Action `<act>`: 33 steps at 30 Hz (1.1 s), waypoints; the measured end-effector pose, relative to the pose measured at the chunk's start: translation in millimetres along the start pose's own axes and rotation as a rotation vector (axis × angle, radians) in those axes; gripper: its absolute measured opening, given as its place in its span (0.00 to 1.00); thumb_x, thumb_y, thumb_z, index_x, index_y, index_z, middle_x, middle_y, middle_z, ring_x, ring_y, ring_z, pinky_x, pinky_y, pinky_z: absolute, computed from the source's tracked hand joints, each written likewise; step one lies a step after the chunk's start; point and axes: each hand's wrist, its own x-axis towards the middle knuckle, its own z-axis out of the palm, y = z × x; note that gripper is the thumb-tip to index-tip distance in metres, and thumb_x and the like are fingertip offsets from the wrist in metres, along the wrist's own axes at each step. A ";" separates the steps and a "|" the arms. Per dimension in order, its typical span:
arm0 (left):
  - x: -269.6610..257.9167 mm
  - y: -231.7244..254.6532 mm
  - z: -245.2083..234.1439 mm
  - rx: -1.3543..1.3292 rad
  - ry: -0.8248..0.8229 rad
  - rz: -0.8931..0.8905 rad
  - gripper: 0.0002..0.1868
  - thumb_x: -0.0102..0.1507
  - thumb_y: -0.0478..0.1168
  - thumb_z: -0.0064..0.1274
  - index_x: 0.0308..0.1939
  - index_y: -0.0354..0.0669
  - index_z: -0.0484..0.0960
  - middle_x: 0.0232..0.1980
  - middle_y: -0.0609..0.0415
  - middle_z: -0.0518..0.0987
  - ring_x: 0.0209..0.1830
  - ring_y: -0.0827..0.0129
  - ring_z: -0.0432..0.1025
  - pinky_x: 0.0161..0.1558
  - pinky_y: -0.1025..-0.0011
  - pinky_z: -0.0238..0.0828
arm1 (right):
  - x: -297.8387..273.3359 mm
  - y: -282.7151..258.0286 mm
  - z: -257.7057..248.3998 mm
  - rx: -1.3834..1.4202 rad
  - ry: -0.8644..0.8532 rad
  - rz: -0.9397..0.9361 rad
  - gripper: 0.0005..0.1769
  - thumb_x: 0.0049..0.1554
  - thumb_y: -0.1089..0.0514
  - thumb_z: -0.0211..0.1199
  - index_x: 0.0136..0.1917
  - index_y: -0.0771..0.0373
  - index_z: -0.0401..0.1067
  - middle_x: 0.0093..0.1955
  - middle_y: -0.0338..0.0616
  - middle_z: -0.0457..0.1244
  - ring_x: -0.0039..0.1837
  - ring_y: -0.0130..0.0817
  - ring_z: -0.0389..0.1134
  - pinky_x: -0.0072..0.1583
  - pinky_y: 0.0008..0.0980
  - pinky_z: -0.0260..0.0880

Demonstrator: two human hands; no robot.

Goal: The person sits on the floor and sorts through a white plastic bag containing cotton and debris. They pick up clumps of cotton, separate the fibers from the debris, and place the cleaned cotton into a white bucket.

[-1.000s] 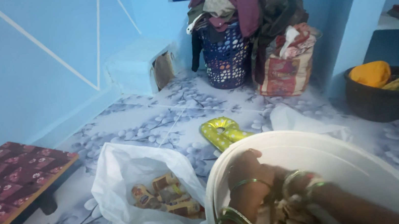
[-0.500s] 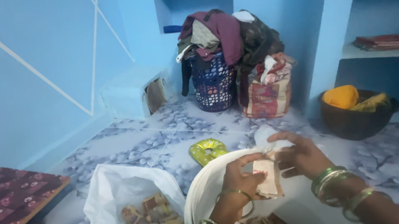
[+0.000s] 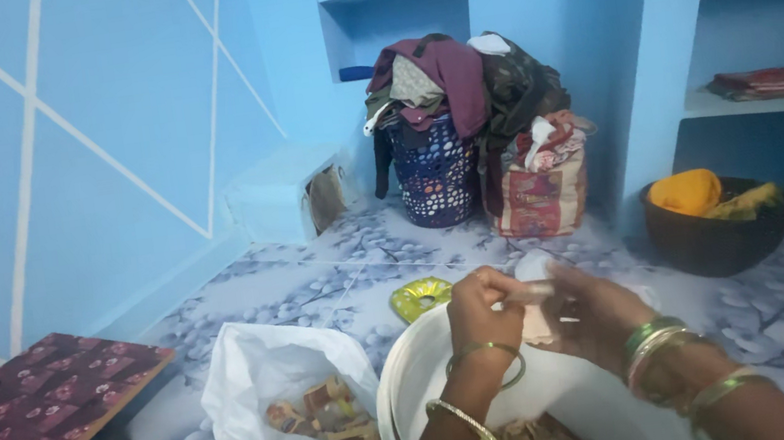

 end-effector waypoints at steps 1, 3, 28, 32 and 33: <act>1.9 2.7 -0.9 -0.007 -0.006 0.019 0.06 0.56 0.25 0.56 0.34 0.35 0.84 0.35 0.46 0.88 0.35 0.70 0.83 0.38 0.72 0.79 | -10.0 -7.2 5.0 -0.039 0.001 0.014 0.26 0.62 0.42 0.59 0.57 0.69 0.70 0.49 0.46 0.61 0.47 0.37 0.63 0.56 0.47 0.74; 2.8 10.9 -3.3 0.045 0.006 0.029 0.05 0.55 0.25 0.57 0.30 0.36 0.87 0.33 0.47 0.87 0.34 0.69 0.83 0.38 0.72 0.79 | -27.5 -19.7 14.8 -0.121 0.006 0.043 0.32 0.60 0.42 0.54 0.63 0.70 0.74 0.55 0.47 0.68 0.51 0.36 0.69 0.58 0.42 0.73; 0.6 32.4 -158.1 -0.247 -0.122 -0.386 0.11 0.56 0.33 0.59 0.41 0.37 0.88 0.37 0.47 0.87 0.31 0.70 0.80 0.31 0.75 0.77 | -31.3 5.4 119.2 -0.564 -0.333 -0.338 0.17 0.55 0.59 0.66 0.58 0.65 0.80 0.49 0.47 0.73 0.49 0.35 0.75 0.49 0.34 0.81; -6.1 10.1 -217.6 -0.038 0.053 -0.454 0.08 0.57 0.36 0.64 0.40 0.41 0.90 0.34 0.52 0.84 0.30 0.73 0.76 0.31 0.73 0.71 | -25.9 36.7 177.9 -0.647 -0.348 -0.346 0.16 0.54 0.66 0.64 0.56 0.64 0.79 0.47 0.50 0.73 0.44 0.36 0.76 0.43 0.34 0.83; -10.4 -0.7 -233.2 0.021 0.048 -0.515 0.08 0.57 0.36 0.62 0.40 0.43 0.89 0.33 0.52 0.84 0.31 0.69 0.76 0.32 0.69 0.71 | -27.5 47.5 191.9 -0.673 -0.360 -0.346 0.15 0.54 0.67 0.63 0.55 0.65 0.79 0.46 0.52 0.73 0.42 0.37 0.77 0.42 0.34 0.83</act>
